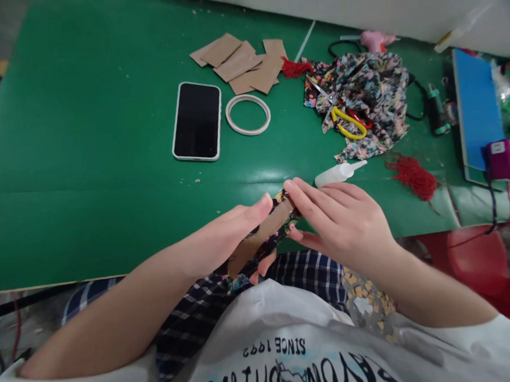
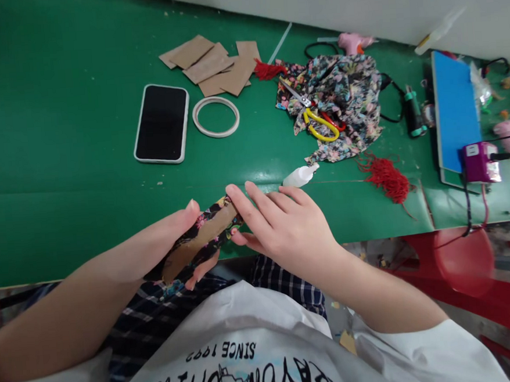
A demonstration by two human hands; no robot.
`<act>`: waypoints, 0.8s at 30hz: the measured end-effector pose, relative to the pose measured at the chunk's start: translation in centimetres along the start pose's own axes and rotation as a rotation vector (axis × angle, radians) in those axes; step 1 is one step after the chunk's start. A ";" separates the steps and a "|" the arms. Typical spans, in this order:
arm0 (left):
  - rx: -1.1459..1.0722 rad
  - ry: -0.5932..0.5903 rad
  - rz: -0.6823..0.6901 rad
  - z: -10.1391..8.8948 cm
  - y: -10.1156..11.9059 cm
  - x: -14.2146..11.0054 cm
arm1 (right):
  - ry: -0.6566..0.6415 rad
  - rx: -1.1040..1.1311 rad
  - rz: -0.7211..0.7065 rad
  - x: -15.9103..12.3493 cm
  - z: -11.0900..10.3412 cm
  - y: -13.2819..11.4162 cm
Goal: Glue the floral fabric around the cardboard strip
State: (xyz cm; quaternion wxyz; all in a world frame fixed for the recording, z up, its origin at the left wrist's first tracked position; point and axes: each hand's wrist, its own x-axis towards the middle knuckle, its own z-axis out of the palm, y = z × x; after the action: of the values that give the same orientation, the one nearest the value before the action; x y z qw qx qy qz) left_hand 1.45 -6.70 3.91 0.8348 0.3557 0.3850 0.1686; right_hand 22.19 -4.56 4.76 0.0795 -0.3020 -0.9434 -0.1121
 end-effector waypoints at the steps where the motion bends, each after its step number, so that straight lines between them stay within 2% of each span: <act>1: 0.001 0.018 -0.008 0.1 0.0 0.0 | -0.024 -0.017 -0.006 0.0 -0.1 -0.1; 5: 0.004 0.048 -0.041 0.0 0.0 0.5 | -0.118 -0.094 -0.006 0.3 -0.8 -0.7; 11: 0.037 -0.017 -0.035 -0.6 -0.2 1.3 | -0.236 -0.107 0.000 1.0 -1.6 -1.2; 14: 0.046 0.007 -0.004 -0.7 -0.2 1.2 | -0.199 0.027 0.021 1.0 -1.5 -0.6; 20: 0.025 0.064 0.051 -0.6 -0.4 0.7 | -0.061 0.561 0.202 0.0 -1.4 0.4; 24: 0.021 0.069 0.056 -0.4 -0.3 0.6 | 0.031 0.652 0.231 -0.5 -0.7 -0.1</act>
State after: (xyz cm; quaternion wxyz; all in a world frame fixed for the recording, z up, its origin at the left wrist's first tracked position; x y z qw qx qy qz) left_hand 1.49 -6.43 3.18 0.8123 0.3690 0.4051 0.1998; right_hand 22.58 -5.05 5.27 0.1980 -0.3636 -0.8879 0.2004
